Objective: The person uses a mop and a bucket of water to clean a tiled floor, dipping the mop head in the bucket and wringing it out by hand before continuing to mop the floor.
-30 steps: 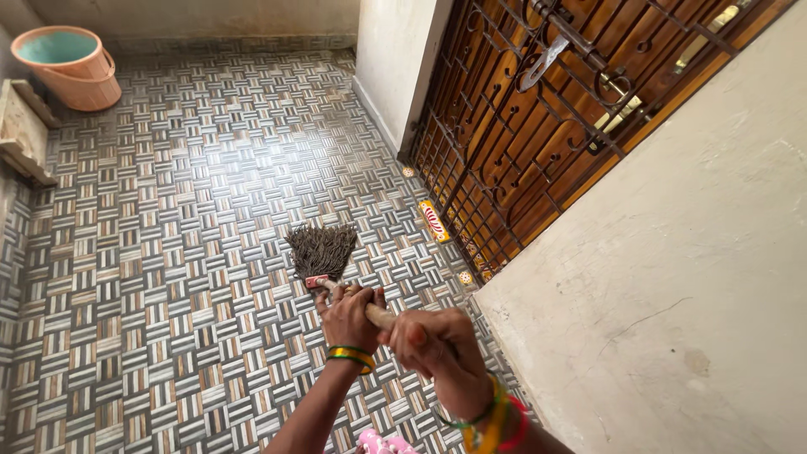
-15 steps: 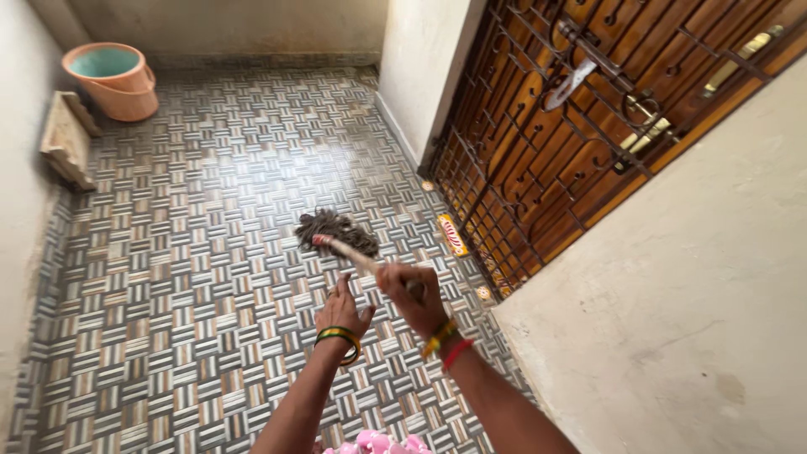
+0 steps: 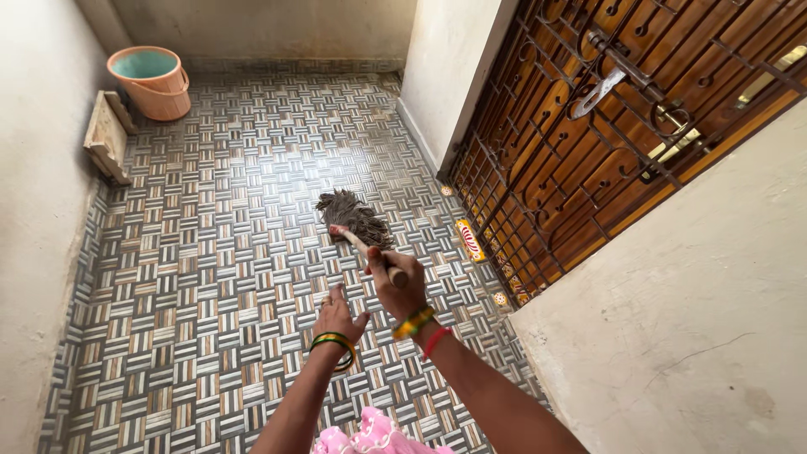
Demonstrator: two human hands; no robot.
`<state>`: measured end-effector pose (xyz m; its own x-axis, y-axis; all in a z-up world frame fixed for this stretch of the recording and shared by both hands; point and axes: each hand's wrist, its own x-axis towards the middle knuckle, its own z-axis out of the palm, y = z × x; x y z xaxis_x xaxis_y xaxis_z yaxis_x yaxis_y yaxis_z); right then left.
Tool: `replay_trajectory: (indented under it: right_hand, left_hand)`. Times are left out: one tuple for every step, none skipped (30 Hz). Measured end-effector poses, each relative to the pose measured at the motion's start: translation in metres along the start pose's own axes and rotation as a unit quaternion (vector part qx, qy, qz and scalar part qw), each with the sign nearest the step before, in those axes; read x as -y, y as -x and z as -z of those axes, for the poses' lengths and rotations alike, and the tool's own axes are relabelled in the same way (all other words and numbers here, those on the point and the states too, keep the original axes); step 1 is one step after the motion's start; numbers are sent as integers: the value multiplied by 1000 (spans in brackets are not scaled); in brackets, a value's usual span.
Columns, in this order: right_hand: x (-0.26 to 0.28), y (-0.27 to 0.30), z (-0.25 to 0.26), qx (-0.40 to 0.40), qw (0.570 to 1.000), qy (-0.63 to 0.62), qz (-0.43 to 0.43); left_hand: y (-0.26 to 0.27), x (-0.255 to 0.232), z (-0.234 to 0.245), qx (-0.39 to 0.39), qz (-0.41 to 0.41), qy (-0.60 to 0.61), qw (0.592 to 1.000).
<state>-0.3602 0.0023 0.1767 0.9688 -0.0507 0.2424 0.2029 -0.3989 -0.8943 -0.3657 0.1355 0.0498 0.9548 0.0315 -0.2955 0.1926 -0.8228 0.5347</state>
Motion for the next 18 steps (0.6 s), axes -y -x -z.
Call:
replay_trajectory:
  right_hand:
    - [16,7,8,-20,1000,-11,5]
    - [31,11,19,-20,1000,-9,4]
    - [45,16,34,8,1000,-18,1]
    - [59,21,49,36,999,-27,-2]
    - [72,25,62,53,996,-66,30]
    - [84,28,76,72,990,-104,62]
    - [96,33,94,110,991,-45,59]
    - [106,38,111,148,987,15,56]
    - [115,40,121,149,987,17,56]
    - [122,42,129,146,983,-62,95]
    - [126,44,132,143,970,-143,132]
    - [129,46,133,145,971,-143,129]
    - [129,47,133,84,973,-173,128]
    - [128,47,132,22,971,-202,125]
    - [124,45,128,22,971,-202,125]
    - [120,42,123,34,940,-304,151]
    - [115,42,119,46,897,-403,173]
    - [111,42,117,47,898,-403,171]
  left_hand:
    - [-1,-5,0,1,-1,1,1000]
    - [-2,-14,0,-25,-21,15,999]
    - [-1,-24,-1,-49,-40,29,998]
    - [2,-34,-3,-47,-40,30,998]
    - [3,-45,-3,-89,-71,76,991]
    - [4,-55,-4,-132,-101,123,978]
    - [5,-63,-4,-129,-101,124,979]
    - [6,-69,-4,-184,-181,119,959]
    - [4,-75,-4,-239,-260,114,929]
    - [3,-80,-4,-239,-260,116,928]
    - [4,-83,-4,-227,-285,88,927]
    - [5,-86,-4,-215,-311,60,924]
    - [6,-89,-3,-214,-309,60,925]
    - [7,-92,-2,-187,-272,74,941]
    - [6,-95,0,-159,-236,88,955]
    - [4,-97,4,-159,-236,88,955]
    - [2,-97,5,-161,-235,68,956]
    - [2,-96,5,-162,-235,49,957]
